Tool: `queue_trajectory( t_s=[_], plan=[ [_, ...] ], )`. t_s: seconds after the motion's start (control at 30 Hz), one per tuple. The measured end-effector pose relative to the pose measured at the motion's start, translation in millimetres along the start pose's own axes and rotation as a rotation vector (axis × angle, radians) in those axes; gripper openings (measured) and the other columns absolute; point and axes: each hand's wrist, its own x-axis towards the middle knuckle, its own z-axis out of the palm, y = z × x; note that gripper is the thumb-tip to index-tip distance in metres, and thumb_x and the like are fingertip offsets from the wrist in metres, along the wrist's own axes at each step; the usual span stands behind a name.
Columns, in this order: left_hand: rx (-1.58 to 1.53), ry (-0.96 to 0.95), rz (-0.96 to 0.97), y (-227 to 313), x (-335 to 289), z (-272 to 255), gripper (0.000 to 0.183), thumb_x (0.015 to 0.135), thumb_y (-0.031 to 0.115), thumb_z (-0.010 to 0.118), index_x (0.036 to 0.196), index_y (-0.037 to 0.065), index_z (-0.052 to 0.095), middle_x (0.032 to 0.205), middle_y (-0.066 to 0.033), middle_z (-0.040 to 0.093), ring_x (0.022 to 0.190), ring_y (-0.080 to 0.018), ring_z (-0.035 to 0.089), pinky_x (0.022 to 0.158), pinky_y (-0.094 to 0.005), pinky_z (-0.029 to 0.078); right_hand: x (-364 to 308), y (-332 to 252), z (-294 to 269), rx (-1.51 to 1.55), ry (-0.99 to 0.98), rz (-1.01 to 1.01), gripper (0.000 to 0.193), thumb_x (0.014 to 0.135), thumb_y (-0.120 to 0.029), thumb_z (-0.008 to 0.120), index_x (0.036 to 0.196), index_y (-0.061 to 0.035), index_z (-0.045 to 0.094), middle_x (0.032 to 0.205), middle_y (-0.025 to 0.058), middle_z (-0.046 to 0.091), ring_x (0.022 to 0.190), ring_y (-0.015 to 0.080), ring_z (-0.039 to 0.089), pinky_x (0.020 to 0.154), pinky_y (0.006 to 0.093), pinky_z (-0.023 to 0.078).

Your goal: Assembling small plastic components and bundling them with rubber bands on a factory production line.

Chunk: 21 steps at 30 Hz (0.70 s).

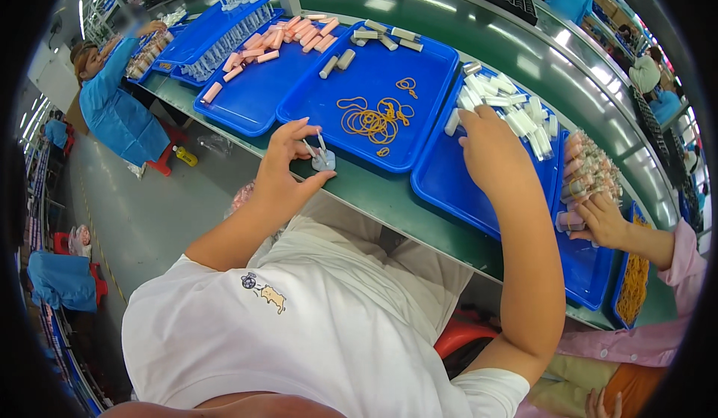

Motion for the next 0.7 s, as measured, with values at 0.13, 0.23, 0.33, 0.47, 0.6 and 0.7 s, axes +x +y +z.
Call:
queue_trajectory(
  t_s=[0.13, 0.23, 0.33, 0.47, 0.6, 0.7],
  plan=[
    [-0.038, 0.038, -0.049, -8.3, -8.5, 0.3, 0.07, 0.067, -0.001, 0.082, 0.128, 0.006, 0.048, 0.12, -0.0122, 0.061, 0.088, -0.0191, 0.061, 0.082, -0.0324, 0.05, 0.2, -21.2, 15.8, -0.166, 0.173, -0.051, 0.045, 0.078, -0.002, 0.068, 0.122, -0.0018, 0.059, 0.128, 0.0154, 0.055, 0.112, 0.0353, 0.054, 0.095, 0.04, 0.047],
    [0.131, -0.03, 0.173, 2.1, -3.0, -9.1, 0.05, 0.068, -0.002, 0.08, 0.115, 0.004, 0.061, 0.112, -0.0123, 0.063, 0.091, -0.0222, 0.063, 0.079, -0.0312, 0.05, 5.8, -7.3, 24.6, -0.16, 0.172, -0.139, 0.049, 0.075, 0.001, 0.069, 0.123, -0.0017, 0.058, 0.126, 0.0157, 0.056, 0.109, 0.0354, 0.056, 0.094, 0.0407, 0.048],
    [0.077, -0.08, 0.16, 7.9, 2.0, -9.1, 0.037, 0.071, -0.003, 0.076, 0.107, 0.004, 0.069, 0.106, -0.0122, 0.064, 0.092, -0.0242, 0.063, 0.076, -0.0305, 0.051, 7.8, -6.7, 24.9, -0.098, 0.117, -0.102, 0.037, 0.073, 0.002, 0.069, 0.109, -0.0012, 0.058, 0.112, 0.0147, 0.058, 0.1, 0.0358, 0.059, 0.087, 0.0428, 0.049],
    [-0.027, -0.191, 0.165, 12.7, 2.5, -4.6, 0.044, 0.074, -0.005, 0.073, 0.116, 0.007, 0.068, 0.104, -0.0105, 0.064, 0.09, -0.0249, 0.062, 0.075, -0.0318, 0.051, 3.4, -17.9, 15.2, -0.135, 0.109, -0.053, 0.027, 0.074, 0.0, 0.07, 0.098, -0.0013, 0.057, 0.101, 0.0158, 0.057, 0.092, 0.037, 0.06, 0.08, 0.0446, 0.049],
    [-0.039, -0.23, 0.239, 18.7, 3.0, -3.6, 0.045, 0.074, -0.003, 0.075, 0.117, 0.006, 0.067, 0.107, -0.0108, 0.063, 0.09, -0.0246, 0.063, 0.075, -0.031, 0.052, 0.2, -8.3, 17.5, -0.149, 0.117, 0.086, 0.022, 0.077, 0.004, 0.063, 0.098, -0.0025, 0.057, 0.1, 0.0169, 0.057, 0.089, 0.04, 0.06, 0.078, 0.0463, 0.049],
    [-0.124, -0.19, 0.212, 9.0, -2.5, -5.5, 0.044, 0.074, 0.003, 0.079, 0.115, 0.003, 0.066, 0.111, -0.0133, 0.064, 0.094, -0.0229, 0.065, 0.079, -0.0308, 0.054, -2.1, 2.4, 20.5, -0.142, 0.174, 0.16, 0.023, 0.078, 0.008, 0.055, 0.098, -0.0031, 0.055, 0.1, 0.0172, 0.057, 0.087, 0.0414, 0.06, 0.078, 0.0471, 0.049]
  ],
)
